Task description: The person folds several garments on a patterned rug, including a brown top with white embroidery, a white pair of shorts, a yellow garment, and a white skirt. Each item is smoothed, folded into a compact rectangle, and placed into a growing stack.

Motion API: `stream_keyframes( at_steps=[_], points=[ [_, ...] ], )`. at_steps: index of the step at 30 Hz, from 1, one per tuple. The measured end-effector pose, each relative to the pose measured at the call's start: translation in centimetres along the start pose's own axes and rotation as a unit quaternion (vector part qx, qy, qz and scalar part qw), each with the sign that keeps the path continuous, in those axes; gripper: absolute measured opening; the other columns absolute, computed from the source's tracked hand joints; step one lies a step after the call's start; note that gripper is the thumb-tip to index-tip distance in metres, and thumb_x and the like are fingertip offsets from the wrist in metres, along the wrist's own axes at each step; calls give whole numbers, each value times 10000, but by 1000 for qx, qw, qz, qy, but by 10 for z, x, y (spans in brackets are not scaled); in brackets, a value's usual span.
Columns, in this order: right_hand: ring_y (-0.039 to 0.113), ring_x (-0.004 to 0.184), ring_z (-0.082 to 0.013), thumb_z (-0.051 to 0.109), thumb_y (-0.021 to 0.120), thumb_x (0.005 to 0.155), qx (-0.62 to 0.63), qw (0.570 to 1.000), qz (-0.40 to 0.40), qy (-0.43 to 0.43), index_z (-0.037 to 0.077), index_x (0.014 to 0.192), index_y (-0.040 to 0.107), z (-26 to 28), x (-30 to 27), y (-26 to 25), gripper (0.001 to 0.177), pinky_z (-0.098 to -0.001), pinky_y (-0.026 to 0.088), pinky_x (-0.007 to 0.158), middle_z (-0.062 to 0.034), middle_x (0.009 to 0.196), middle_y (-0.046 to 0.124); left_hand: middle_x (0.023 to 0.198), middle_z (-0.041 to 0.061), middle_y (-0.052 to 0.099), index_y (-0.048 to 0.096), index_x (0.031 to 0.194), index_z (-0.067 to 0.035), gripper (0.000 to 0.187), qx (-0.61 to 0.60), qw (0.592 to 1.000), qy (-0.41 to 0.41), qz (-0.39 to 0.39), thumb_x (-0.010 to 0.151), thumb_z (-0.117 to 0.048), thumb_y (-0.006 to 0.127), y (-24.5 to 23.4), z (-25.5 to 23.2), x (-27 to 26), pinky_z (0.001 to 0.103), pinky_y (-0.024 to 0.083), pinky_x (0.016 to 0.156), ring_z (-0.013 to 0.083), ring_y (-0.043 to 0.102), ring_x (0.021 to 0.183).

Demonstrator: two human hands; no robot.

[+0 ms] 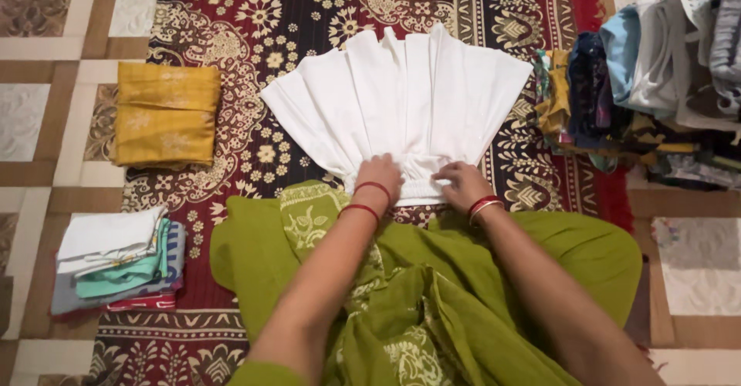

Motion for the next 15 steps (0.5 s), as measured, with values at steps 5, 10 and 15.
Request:
stream_keyframes(
  at_steps=[5, 10, 15],
  points=[
    [673, 959, -278, 91, 654, 845, 104, 957, -230, 144, 127, 1170, 762, -46, 4, -33, 344, -365, 561, 866, -128, 1139, 678, 1167, 143, 629, 635, 1127, -96, 247, -192, 971, 69, -127, 927, -236, 674, -19, -49, 25, 483, 533, 913, 348, 621, 1082],
    [648, 1028, -284, 94, 772, 814, 181, 898, -360, 177, -22, 1269, 646, -102, 10, -41, 486, -377, 543, 892, -196, 1210, 623, 1189, 149, 605, 594, 1161, -84, 345, -252, 960, 44, -116, 874, -217, 731, -31, -99, 49, 477, 544, 887, 353, 607, 1111],
    [667, 1089, -225, 118, 788, 810, 461, 806, -313, 203, -39, 1395, 484, -154, 36, 2, 678, -338, 554, 925, -159, 1250, 657, 1235, 152, 561, 515, 1256, -70, 599, -227, 971, -9, -69, 757, -207, 816, -21, -122, 62, 442, 549, 909, 349, 591, 1133]
  ],
)
Point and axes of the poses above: each hand's wrist, its own x-axis towards the middle knuckle, its own y-axis out of the palm, z = x × y, the point moved 7 cm from there along x, towards the middle knuckle
